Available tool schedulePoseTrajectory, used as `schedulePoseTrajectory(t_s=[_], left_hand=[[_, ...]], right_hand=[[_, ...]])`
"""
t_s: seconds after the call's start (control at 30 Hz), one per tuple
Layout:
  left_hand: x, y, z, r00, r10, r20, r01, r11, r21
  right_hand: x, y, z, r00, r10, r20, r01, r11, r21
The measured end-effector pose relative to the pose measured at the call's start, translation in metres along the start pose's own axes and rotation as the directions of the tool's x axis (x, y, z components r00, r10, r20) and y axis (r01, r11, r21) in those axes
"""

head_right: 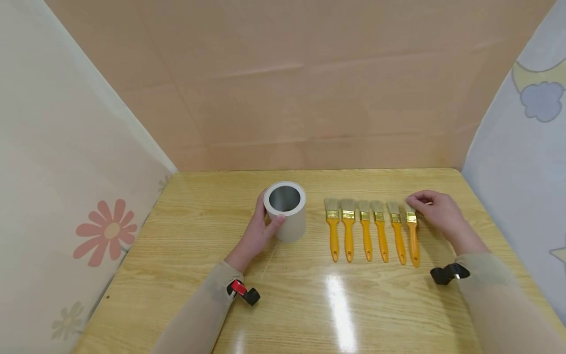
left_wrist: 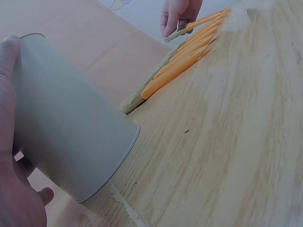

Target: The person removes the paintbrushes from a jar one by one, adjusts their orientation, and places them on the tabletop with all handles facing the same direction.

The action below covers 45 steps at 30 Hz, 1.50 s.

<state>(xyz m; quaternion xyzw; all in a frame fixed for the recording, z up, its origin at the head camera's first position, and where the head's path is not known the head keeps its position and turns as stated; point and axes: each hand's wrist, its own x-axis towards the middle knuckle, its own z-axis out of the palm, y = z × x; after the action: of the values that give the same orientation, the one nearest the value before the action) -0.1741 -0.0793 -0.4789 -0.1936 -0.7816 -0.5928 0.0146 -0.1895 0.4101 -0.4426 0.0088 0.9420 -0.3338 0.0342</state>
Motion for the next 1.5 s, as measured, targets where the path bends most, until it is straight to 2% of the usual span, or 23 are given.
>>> schedulePoseTrajectory(t_s=[0.23,0.7,1.17,1.5], left_hand=[[0.000,0.000,0.001,1.000,-0.003,0.000,0.003,1.000,-0.006],[-0.001,0.000,0.001,1.000,-0.015,-0.003,0.015,1.000,-0.003],[-0.001,0.002,-0.001,1.000,-0.015,-0.002,0.015,1.000,-0.006],[0.000,0.001,0.000,1.000,-0.005,-0.003,0.005,1.000,-0.009]], right_hand=[[0.006,0.005,0.004,1.000,0.003,-0.002,-0.003,0.997,-0.081],[0.010,0.007,0.009,0.999,-0.013,-0.038,0.009,0.996,-0.094],[0.013,0.009,0.012,0.999,-0.021,-0.039,0.017,0.994,-0.108],[0.008,0.009,0.016,0.999,-0.014,-0.049,0.009,0.994,-0.112]])
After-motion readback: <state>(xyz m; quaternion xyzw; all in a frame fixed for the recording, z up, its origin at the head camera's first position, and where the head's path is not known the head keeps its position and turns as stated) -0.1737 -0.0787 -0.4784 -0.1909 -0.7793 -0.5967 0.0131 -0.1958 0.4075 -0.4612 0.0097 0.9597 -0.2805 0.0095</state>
